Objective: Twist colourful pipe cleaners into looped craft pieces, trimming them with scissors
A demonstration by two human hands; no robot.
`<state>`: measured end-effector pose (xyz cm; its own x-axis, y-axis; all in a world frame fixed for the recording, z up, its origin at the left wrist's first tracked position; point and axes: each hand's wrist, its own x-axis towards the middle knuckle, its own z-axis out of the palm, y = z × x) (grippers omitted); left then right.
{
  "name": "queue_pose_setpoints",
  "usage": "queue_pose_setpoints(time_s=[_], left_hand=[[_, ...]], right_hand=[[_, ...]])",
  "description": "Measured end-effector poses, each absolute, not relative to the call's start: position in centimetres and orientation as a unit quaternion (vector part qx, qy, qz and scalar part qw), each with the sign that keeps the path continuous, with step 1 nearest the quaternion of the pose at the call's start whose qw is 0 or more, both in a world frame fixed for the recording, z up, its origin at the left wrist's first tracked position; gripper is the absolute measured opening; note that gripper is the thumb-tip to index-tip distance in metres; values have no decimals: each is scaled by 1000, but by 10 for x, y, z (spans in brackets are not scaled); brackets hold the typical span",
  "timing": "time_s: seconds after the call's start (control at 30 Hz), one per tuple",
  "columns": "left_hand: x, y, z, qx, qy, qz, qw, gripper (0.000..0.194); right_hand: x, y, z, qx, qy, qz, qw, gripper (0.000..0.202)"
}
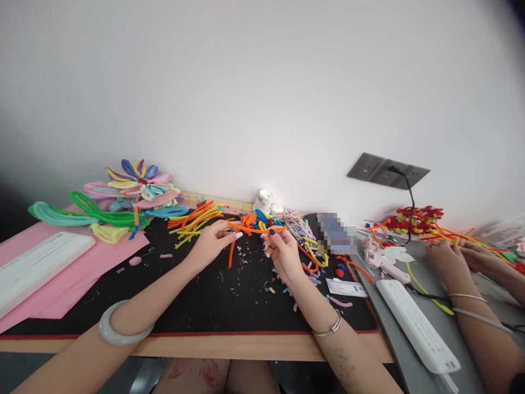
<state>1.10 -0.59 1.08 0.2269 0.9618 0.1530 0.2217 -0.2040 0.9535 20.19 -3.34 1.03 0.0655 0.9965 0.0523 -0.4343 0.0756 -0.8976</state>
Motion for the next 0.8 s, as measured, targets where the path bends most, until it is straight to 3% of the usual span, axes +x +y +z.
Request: queue_pose_setpoints(time_s=[0.23, 0.4, 0.63, 0.8], left_hand=[[16, -12, 11, 575, 393, 430, 574, 36], [17, -14, 13, 591, 369, 383, 606, 28], [18, -13, 11, 606, 398, 380, 574, 25], [17, -12, 12, 648, 391, 357, 547, 27]], right_hand=[[196, -40, 11, -383, -461, 594, 537, 15], [193, -42, 10, -398, -535, 583, 465, 12], [195, -39, 8, -404, -489, 558, 536, 14], [195, -38, 8, -398, -485, 563, 538, 21]])
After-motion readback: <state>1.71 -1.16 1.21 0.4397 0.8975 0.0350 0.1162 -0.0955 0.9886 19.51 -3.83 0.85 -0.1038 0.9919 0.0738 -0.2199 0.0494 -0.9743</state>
